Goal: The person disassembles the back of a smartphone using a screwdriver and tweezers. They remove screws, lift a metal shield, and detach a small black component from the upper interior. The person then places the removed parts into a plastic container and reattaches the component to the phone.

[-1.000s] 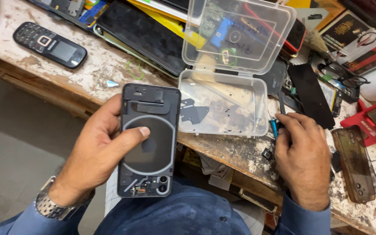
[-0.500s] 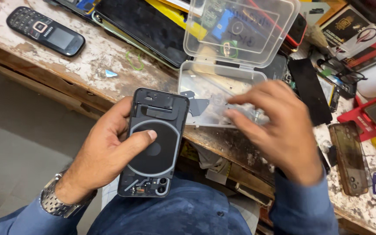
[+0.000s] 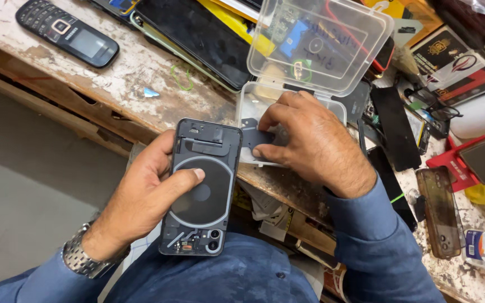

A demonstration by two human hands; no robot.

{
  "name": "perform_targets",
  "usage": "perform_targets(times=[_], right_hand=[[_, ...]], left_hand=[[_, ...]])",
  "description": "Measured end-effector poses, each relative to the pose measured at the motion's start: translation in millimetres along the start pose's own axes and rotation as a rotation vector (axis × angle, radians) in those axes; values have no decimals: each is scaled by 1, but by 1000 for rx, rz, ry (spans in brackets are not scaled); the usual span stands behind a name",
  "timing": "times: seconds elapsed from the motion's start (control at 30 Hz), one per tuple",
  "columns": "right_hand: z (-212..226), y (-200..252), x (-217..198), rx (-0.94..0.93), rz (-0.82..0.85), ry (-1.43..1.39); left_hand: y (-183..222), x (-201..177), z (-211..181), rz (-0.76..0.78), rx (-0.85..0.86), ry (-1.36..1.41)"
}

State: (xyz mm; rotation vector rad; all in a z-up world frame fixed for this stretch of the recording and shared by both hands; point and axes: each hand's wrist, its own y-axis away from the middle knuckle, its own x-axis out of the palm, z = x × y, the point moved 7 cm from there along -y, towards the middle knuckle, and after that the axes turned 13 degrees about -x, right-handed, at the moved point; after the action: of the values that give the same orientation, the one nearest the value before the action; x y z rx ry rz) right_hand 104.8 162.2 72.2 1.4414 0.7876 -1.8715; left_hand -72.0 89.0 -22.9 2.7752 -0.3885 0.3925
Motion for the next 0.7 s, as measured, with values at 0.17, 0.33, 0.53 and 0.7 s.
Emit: perform_targets(times=[0.17,0.33,0.53,0.7], right_hand=[[-12,0,7,179,68,-116],[-17,13,-6,231,-21,-230],[17,54,-51,-146,-422,20],[29,75,-58,-256,-578,263]], left_hand=[[1,1,3,11,-6,50],[2,2,0,24,-6,42],[-1,11,-7,29,-6,22],[-4,17,-4,64,-38,5]])
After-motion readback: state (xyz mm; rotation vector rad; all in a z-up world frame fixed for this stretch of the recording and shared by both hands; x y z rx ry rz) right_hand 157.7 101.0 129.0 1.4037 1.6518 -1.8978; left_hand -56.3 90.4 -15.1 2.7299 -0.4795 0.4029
